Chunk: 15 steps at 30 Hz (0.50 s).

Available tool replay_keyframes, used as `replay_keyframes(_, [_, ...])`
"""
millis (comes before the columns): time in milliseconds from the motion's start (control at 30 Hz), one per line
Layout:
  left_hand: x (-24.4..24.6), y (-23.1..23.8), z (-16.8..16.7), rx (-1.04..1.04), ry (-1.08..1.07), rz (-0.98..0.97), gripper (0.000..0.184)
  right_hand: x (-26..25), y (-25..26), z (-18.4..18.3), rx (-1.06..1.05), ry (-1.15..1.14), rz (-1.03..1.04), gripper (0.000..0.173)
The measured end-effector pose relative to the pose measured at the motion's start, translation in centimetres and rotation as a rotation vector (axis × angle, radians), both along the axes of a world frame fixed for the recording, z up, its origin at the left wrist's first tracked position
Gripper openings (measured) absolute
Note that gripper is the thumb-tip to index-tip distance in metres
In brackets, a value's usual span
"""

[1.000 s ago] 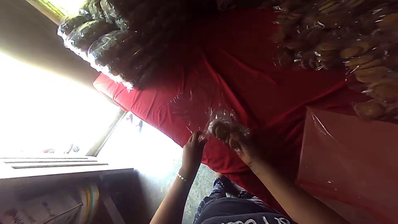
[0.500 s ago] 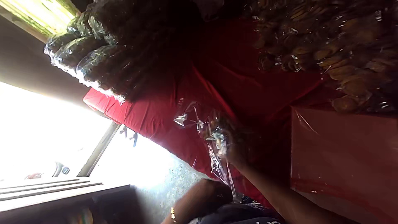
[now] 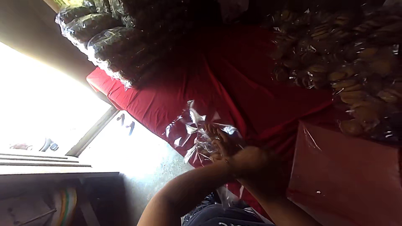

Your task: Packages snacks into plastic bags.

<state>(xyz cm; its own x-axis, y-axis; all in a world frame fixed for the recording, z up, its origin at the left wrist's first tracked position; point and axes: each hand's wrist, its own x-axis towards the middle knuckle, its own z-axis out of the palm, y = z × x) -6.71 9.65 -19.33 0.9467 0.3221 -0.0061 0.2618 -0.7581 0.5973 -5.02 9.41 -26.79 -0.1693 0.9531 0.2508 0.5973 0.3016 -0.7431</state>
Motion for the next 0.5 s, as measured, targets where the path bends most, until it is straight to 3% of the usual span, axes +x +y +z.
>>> replay_keyframes(100, [0.7, -5.1, 0.5, -0.068, -0.39, -0.118, 0.009, -0.2, 1.8, 0.2, -0.026, 0.012, -0.079, 0.068])
replay_keyframes(133, [-0.8, -5.8, 1.0, -0.086, -0.493, -0.041, 0.008, 0.1, 2.6, -0.1, -0.034, 0.019, -0.114, 0.07])
replay_keyframes(167, [-3.3, -6.0, 1.3, -0.153, -0.565, 0.141, 0.013, 0.8, 3.1, -0.3, -0.083, 0.043, -0.135, 0.071])
replay_keyframes(233, [-8.9, -5.3, 0.7, -0.31, -0.62, 0.721, 0.034, 2.1, 3.4, -0.5, -0.125, 0.17, -0.187, 0.069])
replay_keyframes(333, [-13.3, -2.6, -1.4, -1.028, -0.594, 1.403, 0.051, 1.8, 2.6, -0.5, -0.155, 0.452, -0.273, 0.07])
replay_keyframes(400, [-12.9, -2.1, -3.4, -1.301, -0.554, 1.502, 0.049, 0.4, 2.7, -1.0, -0.123, 0.673, -0.304, 0.07])
replay_keyframes(500, [-11.9, -1.9, -5.3, -1.261, -0.579, 1.36, 0.03, -1.6, 3.4, -1.6, -0.073, 0.852, -0.322, 0.072])
